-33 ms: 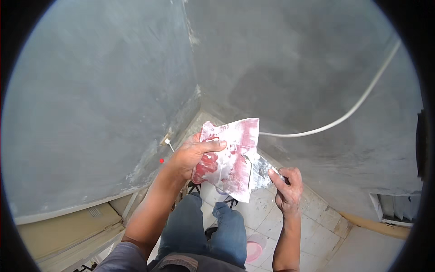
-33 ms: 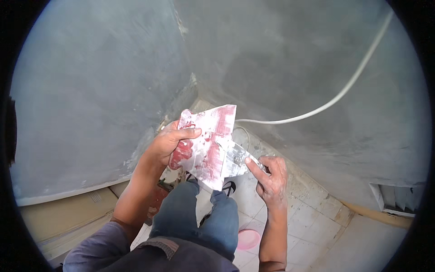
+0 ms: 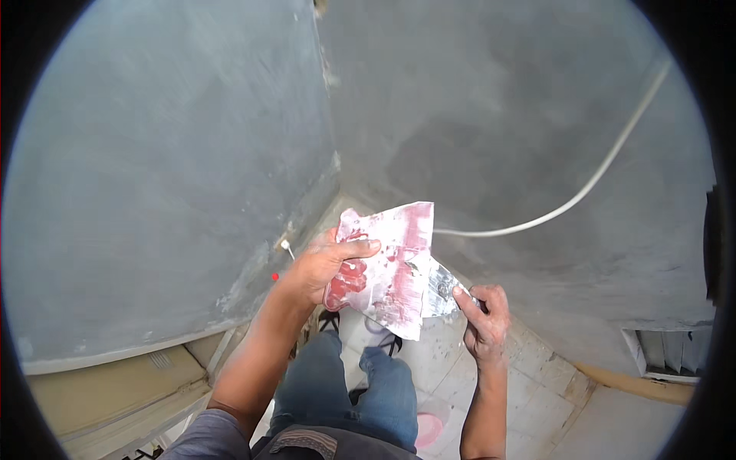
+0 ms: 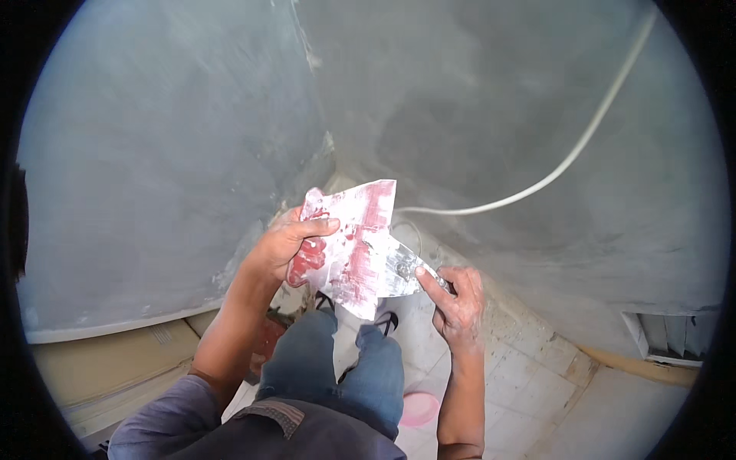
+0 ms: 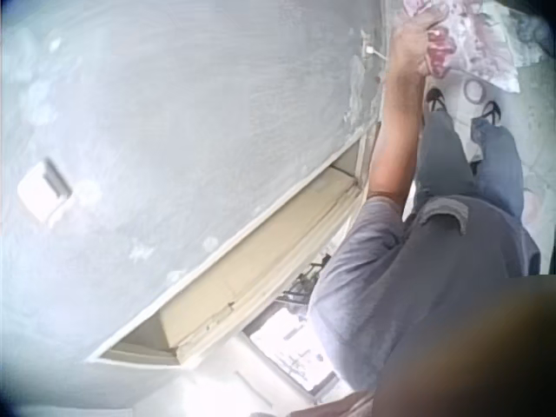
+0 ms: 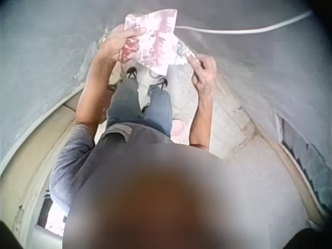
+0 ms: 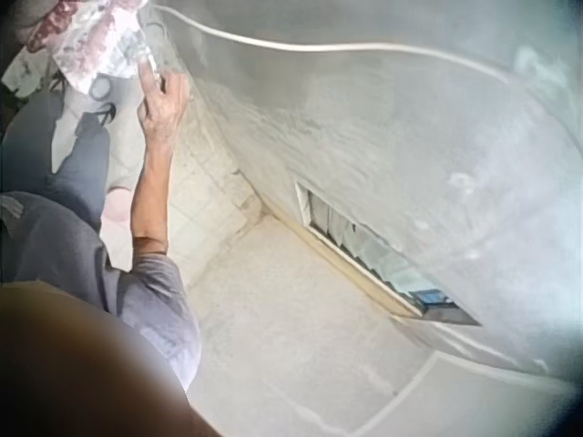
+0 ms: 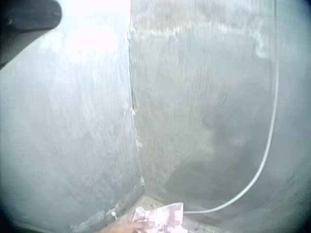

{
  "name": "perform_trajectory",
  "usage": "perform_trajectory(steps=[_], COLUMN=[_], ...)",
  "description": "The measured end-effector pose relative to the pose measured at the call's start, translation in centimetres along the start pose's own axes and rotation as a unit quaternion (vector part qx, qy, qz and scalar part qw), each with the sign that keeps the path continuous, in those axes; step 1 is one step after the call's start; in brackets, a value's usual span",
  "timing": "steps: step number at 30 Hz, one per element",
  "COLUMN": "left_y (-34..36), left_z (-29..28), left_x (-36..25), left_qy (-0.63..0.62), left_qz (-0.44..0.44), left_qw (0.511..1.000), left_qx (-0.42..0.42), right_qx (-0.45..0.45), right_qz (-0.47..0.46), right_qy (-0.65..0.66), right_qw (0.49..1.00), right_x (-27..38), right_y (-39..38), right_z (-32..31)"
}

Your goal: Patching or scraping a wall corner using putty knives and filler material.

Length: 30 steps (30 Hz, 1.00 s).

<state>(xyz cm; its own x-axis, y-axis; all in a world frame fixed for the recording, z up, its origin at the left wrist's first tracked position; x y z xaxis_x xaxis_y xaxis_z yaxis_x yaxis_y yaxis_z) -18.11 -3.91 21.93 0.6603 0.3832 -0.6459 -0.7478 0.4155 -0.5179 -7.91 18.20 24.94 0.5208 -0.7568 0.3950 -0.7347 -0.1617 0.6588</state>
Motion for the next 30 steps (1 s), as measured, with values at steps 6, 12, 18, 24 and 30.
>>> perform_trajectory(steps=[6, 12, 18, 24, 30], left_y=[-6.1, -8.4, -8.7, -8.7, -8.5], left_z=[3.8, 5.8, 5.9, 5.3, 4.6], left_x=[-4.9, -5.4, -4.4, -3.9, -4.7], left_qy=[0.026, 0.054, 0.015, 0.064, 0.176], left_qz=[0.178, 0.288, 0.338, 0.378, 0.402], left_qw=[0.982, 0.952, 0.937, 0.916, 0.889], left_qx=[-0.05, -0.093, -0.091, -0.121, -0.13], right_qx=[-0.096, 0.069, 0.104, 0.091, 0.079], right_qz=[0.308, 0.472, 0.503, 0.535, 0.538], right_qy=[0.241, 0.473, 0.546, 0.57, 0.6], right_qw=[0.915, 0.741, 0.662, 0.617, 0.587], right_x=[1.5, 4.8, 4.8, 4.3, 4.5], right_y=[-2.5, -0.1, 3.5, 4.1, 5.0], right_z=[-6.1, -8.1, -6.4, -4.0, -1.6])
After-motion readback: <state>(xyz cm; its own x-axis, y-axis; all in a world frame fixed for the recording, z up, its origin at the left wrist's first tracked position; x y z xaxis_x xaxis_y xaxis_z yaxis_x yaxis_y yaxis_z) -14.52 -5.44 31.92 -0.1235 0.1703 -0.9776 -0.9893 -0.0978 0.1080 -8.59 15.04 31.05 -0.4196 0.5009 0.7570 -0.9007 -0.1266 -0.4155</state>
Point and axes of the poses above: each hand's wrist, its own y-axis towards the middle knuckle, its own z-axis out of the palm, x = y × z, the point moved 6 cm from there along y, towards the middle knuckle, and after that the axes turned 5 degrees about -x, right-handed, at the moved point
